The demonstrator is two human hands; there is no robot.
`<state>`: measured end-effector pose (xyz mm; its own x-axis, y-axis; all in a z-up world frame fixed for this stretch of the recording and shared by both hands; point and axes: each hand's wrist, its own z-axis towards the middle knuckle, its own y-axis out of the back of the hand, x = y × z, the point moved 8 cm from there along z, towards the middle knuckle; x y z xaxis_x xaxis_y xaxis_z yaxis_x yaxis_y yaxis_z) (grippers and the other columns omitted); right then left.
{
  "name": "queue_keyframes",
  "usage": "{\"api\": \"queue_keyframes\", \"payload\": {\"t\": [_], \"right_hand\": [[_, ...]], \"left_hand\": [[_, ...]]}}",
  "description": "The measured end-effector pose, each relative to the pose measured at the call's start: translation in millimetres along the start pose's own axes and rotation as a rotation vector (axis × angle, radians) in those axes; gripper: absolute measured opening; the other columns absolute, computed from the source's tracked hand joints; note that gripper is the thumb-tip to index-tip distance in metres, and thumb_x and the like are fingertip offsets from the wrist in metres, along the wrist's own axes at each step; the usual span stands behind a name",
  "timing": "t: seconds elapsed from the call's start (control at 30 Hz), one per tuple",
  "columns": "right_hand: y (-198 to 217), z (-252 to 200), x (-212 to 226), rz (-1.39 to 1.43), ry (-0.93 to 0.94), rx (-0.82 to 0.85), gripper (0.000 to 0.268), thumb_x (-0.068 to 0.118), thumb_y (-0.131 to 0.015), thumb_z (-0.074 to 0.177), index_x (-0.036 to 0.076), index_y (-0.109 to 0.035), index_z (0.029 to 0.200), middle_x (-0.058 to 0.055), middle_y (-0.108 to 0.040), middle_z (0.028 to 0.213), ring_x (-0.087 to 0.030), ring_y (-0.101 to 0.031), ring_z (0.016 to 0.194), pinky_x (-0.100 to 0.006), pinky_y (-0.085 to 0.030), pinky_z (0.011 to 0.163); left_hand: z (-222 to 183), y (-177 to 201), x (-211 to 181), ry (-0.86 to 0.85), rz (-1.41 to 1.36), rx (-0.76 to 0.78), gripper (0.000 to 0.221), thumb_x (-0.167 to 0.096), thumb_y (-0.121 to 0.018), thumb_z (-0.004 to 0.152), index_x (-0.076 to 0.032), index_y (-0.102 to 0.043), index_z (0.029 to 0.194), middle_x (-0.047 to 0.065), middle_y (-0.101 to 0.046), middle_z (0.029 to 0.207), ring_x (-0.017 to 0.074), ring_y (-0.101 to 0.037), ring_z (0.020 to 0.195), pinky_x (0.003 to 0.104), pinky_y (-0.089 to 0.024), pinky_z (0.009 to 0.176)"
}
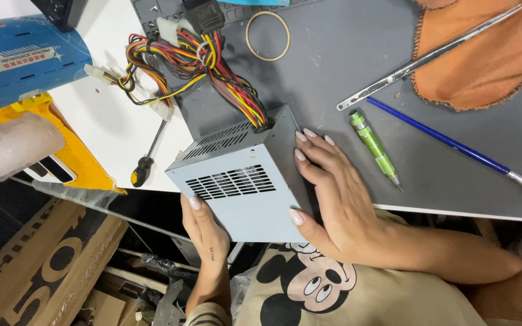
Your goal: Disassembling a computer power supply unit using a screwdriver and cleaning the internal components with a brush.
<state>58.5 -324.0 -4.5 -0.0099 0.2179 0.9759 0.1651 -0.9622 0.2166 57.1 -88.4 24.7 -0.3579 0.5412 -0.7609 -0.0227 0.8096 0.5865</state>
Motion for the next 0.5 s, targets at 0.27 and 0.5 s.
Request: {"api": "queue_keyframes", "payload": {"t": [0.27, 0.5], "right_hand": [[30, -6, -1, 0.292, -0.107, 0.122, 0.052, 0.03, -0.048, 0.108, -0.002, -0.043, 0.15, -0.024, -0.041, 0.163, -0.038, -0.037, 0.158, -0.053, -0.03, 0.132], [47, -56, -20, 0.379, -0.282, 0.038, 0.048, 0.015, -0.035, 0.111, -0.003, -0.038, 0.156, -0.019, -0.055, 0.157, -0.031, -0.064, 0.137, -0.042, -0.053, 0.118]], "left_hand": [[-2, 0, 0, -0.064, -0.103, -0.011, 0.056, -0.038, -0.04, 0.116, -0.003, -0.039, 0.16, 0.012, -0.055, 0.152, 0.0217, -0.054, 0.14, 0.036, -0.043, 0.121], [-23, 1, 17, 0.129, -0.16, 0.0, 0.062, -0.044, -0.045, 0.11, -0.002, -0.045, 0.155, 0.013, -0.059, 0.147, 0.0207, -0.057, 0.135, 0.033, -0.045, 0.115]]}}
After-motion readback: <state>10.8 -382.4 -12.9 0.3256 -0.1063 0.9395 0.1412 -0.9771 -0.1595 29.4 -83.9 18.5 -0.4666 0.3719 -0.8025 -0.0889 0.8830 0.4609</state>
